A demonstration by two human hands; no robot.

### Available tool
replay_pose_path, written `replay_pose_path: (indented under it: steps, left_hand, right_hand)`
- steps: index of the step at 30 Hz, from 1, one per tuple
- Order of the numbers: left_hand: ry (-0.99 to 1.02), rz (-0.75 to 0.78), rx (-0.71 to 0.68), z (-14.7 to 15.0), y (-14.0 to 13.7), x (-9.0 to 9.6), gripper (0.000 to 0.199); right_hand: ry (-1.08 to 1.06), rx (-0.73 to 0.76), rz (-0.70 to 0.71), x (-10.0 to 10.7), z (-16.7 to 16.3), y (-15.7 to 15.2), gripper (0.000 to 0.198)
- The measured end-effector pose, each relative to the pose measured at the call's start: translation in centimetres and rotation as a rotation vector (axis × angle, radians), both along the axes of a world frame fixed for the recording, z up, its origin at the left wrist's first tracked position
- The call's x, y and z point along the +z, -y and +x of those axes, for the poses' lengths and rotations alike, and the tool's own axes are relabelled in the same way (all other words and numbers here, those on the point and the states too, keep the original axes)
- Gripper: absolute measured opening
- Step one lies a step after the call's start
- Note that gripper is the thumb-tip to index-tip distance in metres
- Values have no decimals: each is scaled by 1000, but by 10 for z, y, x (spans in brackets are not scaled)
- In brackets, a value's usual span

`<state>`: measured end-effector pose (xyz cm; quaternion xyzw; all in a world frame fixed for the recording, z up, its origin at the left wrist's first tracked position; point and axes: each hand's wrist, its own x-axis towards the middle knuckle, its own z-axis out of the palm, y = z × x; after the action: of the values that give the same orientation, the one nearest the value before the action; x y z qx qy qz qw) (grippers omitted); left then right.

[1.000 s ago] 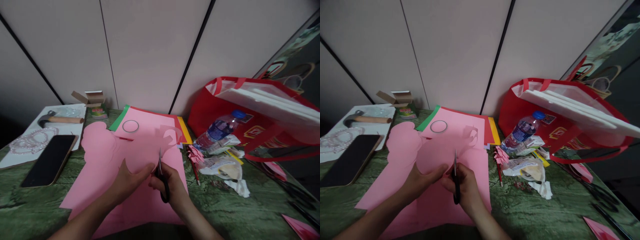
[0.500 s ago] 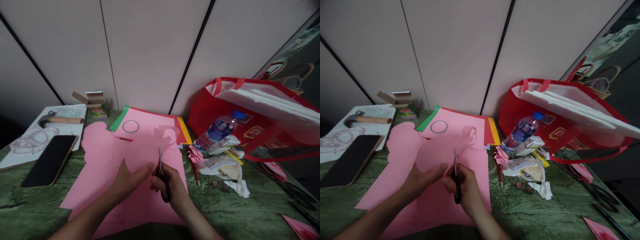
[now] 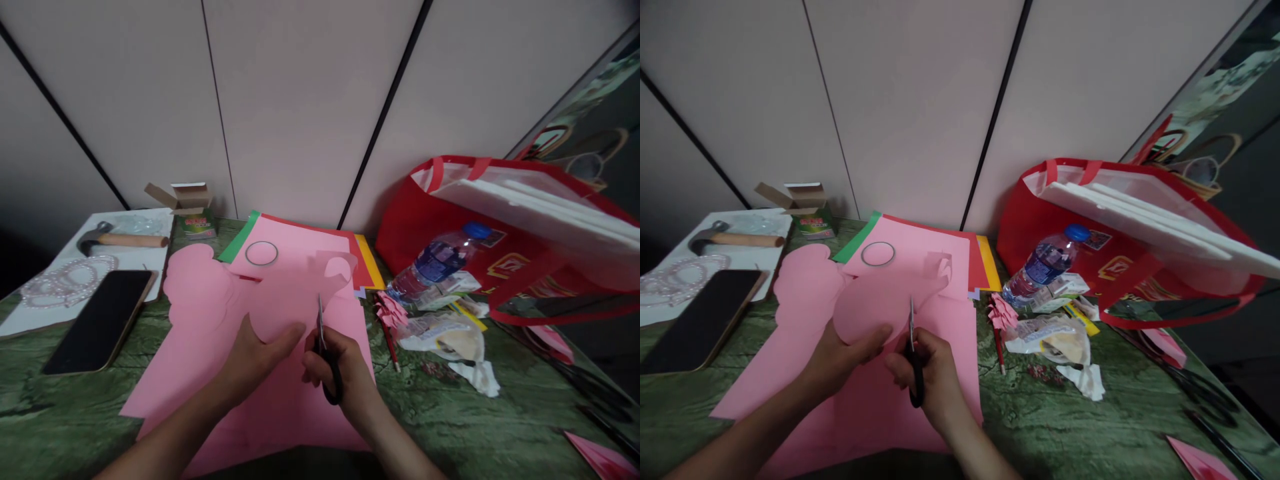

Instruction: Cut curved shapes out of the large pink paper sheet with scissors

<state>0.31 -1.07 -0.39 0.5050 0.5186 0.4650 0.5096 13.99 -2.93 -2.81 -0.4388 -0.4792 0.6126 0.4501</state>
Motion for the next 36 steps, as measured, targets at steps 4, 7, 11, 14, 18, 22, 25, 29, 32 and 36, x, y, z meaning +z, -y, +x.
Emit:
replay_pose_path:
  steps: [4, 7, 11, 14, 18, 22, 25, 29, 32, 36]
  left_hand:
    - [-20, 16, -28, -2, -2, -7, 8]
    - [-13, 15, -37, -1, -1, -5, 8]
    - [-7, -1, -30, -1, 0, -1, 8]
    - [0, -9, -35, -2, -1, 0, 9]
    - [-29, -2, -21, -3, -3, -1, 12]
    - [-11, 7, -10, -3, -2, -2, 10]
    - [2, 13, -19, -2, -2, -2, 12]
    - [20, 9, -23, -3, -2, -1, 16]
    - [27, 0, -24, -3, -3, -2, 19]
    - [19, -9, -26, -2, -4, -3, 23]
  right_hand:
    - [11, -11, -20, 1, 0, 0, 20]
    - [8, -8, -16, 2, 0, 0, 19]
    - [14, -11, -24, 4, 0, 0, 19]
    - [17, -10, -16, 4, 0, 0, 19]
    - [4, -9, -13, 3, 0, 0, 19]
    - [11, -10, -22, 3, 0, 0, 22]
    - [8, -12, -29, 4, 0, 1, 22]
    - [-4, -5, -24, 2, 1, 2, 21]
    - [-16, -1, -22, 1, 1, 1, 19]
    - [-25, -1, -43, 0, 0, 1, 20]
